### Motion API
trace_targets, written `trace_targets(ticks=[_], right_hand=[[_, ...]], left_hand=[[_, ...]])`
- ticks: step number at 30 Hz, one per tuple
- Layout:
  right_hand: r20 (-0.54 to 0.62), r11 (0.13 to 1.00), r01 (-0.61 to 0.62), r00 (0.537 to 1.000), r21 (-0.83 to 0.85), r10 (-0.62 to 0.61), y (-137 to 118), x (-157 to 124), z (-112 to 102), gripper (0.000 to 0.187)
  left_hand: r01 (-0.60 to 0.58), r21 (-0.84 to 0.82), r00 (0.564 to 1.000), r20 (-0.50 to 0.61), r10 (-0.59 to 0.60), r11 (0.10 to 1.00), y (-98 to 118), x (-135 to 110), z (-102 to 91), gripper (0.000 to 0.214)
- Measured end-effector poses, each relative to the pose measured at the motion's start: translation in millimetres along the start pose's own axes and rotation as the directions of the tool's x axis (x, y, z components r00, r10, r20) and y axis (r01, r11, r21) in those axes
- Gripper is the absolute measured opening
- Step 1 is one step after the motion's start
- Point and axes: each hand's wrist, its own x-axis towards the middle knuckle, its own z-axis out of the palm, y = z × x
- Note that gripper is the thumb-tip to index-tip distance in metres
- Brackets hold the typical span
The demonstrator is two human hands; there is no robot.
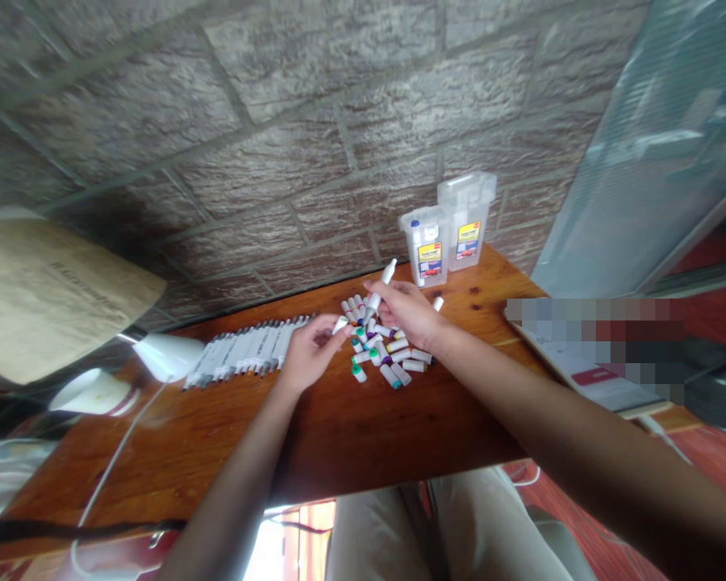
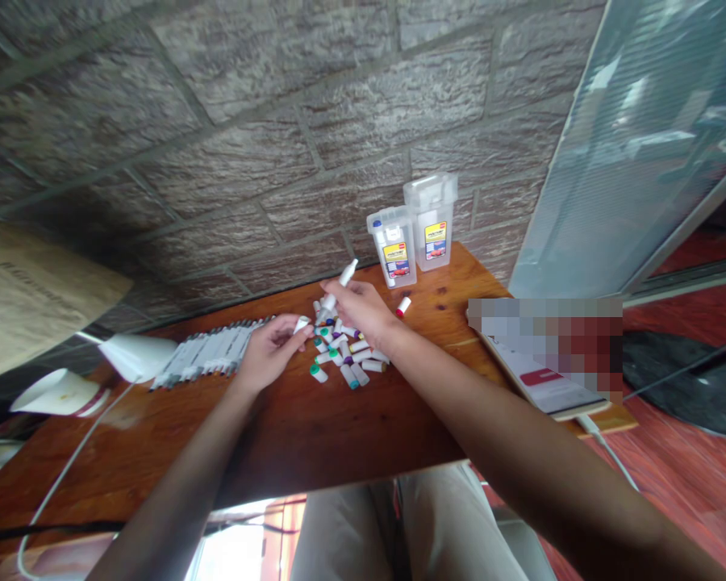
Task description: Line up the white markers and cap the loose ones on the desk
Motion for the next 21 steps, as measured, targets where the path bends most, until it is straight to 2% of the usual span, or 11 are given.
trace_targets(ticks=[6, 21], right_hand=[[-0.023, 0.988, -0.125, 0.991, 0.094, 0.128, -4.5, -0.1, -1.5, 0.04], [-0.023, 0.983, -0.147, 0.988, 0.113, 0.151, -5.7, -2.3, 0.2, 0.034]], left_hand=[[-0.006, 0.005, 1.0, -0.018, 0.006, 1.0, -1.5, -0.3, 0.5, 0.026], [-0.024, 0.003, 0.999, -0.022, 0.024, 1.0, 1.7, 0.0, 1.7, 0.023]])
